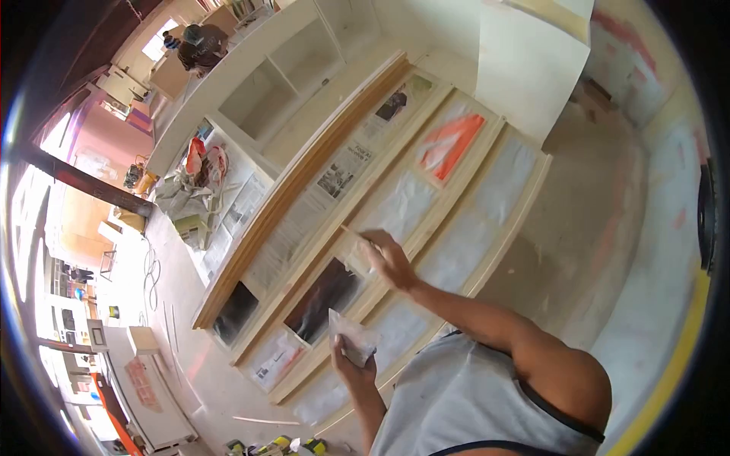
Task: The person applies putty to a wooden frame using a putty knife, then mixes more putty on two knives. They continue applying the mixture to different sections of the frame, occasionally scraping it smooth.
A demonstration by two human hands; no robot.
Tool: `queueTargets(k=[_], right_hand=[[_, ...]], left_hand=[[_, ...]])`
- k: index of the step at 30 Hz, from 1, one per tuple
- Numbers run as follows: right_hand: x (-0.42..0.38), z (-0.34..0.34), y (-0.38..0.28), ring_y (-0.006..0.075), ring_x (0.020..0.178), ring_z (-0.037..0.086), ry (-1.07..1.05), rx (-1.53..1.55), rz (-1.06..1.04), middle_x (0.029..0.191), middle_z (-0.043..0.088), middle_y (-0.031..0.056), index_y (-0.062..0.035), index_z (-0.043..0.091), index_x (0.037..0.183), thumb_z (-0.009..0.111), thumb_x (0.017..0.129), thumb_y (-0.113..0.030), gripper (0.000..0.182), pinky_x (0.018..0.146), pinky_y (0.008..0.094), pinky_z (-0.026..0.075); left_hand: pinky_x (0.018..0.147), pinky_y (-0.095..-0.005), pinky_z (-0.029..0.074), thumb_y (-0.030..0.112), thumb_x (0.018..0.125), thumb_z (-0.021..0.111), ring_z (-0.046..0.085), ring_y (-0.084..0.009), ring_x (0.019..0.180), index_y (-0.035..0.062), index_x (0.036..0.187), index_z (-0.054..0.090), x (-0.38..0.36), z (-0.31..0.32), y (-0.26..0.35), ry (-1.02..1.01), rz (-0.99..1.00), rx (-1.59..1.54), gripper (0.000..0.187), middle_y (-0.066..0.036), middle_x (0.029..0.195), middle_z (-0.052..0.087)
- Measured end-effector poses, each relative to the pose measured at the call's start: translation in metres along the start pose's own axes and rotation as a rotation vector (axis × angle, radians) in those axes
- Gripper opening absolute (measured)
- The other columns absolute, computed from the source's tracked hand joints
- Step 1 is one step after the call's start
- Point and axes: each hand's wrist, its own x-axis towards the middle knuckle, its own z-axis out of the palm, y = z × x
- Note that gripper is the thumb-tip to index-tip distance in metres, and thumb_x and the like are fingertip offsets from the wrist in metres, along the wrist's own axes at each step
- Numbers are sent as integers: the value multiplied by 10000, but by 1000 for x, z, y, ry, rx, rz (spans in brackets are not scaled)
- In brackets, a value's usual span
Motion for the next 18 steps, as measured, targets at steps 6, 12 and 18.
queueTargets(k=[6,12,18], right_hand=[[-122,-40,-116,337,1255,470,-402,174,-481,1324,498,196,-10,577,1259,536,804,110,472,1054,395,381],[-163,-31,-123,346,1225,479,-367,-163,-264,1318,470,203,-40,525,1313,563,860,53,464,1025,394,395],[-253,59,-144,357,1278,389,-57,115,-168,1271,472,182,-16,508,1304,527,842,71,471,1089,386,319]], left_hand=[[479,-250,511,318,900,608,620,-137,589,106,980,616,-28,29,2,-74,-227,-221,227,7,766,649],[638,-306,565,346,850,633,665,-167,733,78,1080,588,-66,-14,38,-372,-170,-1,356,-45,863,656],[639,-349,556,248,862,616,654,-212,712,-26,1060,578,-93,-78,67,-498,-240,153,340,-105,885,649]])
